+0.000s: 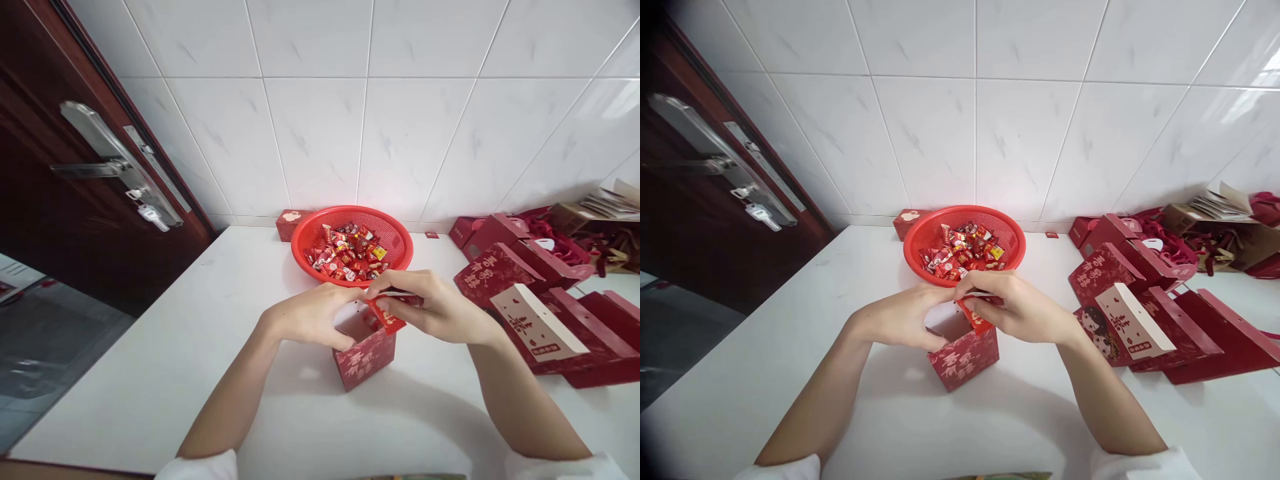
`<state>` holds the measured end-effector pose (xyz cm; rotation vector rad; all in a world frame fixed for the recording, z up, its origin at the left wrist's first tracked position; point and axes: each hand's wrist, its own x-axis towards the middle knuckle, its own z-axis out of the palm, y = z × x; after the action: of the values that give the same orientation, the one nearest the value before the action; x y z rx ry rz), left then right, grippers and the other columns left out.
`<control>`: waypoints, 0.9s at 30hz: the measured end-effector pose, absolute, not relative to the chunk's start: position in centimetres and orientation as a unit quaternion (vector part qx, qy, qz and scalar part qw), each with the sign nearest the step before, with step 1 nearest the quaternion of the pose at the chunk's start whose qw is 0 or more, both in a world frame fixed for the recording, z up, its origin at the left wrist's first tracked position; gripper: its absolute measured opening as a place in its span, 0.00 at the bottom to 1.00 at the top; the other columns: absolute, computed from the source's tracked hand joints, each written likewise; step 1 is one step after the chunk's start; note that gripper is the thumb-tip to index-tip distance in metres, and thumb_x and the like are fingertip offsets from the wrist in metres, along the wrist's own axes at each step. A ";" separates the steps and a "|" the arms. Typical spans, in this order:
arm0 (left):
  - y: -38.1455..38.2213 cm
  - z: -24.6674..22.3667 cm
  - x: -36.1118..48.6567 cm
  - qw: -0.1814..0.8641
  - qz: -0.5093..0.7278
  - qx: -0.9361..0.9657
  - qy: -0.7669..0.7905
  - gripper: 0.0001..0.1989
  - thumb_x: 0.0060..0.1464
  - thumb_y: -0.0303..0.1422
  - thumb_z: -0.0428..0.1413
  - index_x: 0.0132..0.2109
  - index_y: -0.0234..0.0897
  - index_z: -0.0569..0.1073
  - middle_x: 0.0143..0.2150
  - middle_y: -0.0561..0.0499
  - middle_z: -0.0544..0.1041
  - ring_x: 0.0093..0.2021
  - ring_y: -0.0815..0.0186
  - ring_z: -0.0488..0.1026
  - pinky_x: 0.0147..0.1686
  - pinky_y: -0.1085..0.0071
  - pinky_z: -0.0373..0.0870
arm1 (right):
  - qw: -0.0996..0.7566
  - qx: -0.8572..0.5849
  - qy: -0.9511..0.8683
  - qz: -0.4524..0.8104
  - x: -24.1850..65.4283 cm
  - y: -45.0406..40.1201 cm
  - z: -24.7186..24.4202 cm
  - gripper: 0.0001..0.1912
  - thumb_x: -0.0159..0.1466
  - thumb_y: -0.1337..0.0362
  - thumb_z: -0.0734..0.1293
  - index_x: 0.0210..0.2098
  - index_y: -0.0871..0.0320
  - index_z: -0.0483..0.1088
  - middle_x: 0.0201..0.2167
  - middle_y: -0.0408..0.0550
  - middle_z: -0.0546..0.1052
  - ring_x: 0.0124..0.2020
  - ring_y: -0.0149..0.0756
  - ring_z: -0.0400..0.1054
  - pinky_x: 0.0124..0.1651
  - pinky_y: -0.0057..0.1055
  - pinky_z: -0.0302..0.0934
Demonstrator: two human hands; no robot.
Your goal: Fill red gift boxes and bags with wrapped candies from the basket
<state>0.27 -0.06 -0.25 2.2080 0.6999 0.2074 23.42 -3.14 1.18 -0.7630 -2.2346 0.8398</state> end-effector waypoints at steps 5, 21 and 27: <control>0.0 -0.4 0.2 0.373 0.079 0.878 0.290 0.28 0.46 0.28 0.62 0.57 0.46 0.71 0.60 0.52 0.73 0.56 0.54 0.72 0.51 0.67 0.69 | 0.380 -0.333 -0.816 0.282 22.8 -2.7 0.4 0.03 0.69 0.65 0.65 0.41 0.56 0.71 0.36 0.46 0.78 0.36 0.33 0.72 0.36 0.26 0.68; 0.7 -0.8 0.6 0.389 0.108 0.852 0.334 0.18 0.46 0.29 0.60 0.46 0.41 0.72 0.32 0.56 0.72 0.31 0.65 0.71 0.27 0.72 0.61 | 0.502 -0.258 -0.679 0.470 20.6 -1.8 -1.6 0.06 0.66 0.59 0.69 0.36 0.55 0.71 0.37 0.48 0.78 0.38 0.37 0.73 0.43 0.37 0.69; 1.5 -2.0 0.8 0.459 0.124 0.825 0.306 0.24 0.46 0.28 0.60 0.52 0.43 0.74 0.37 0.56 0.77 0.34 0.64 0.74 0.29 0.73 0.65 | 0.466 -0.243 -0.726 0.443 21.9 -1.3 -1.8 0.04 0.66 0.61 0.69 0.37 0.54 0.76 0.39 0.49 0.78 0.42 0.39 0.73 0.47 0.39 0.68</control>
<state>0.84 1.55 -1.97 2.0309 0.7544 0.3046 21.87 -1.33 -1.81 -0.5974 -1.7816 1.0879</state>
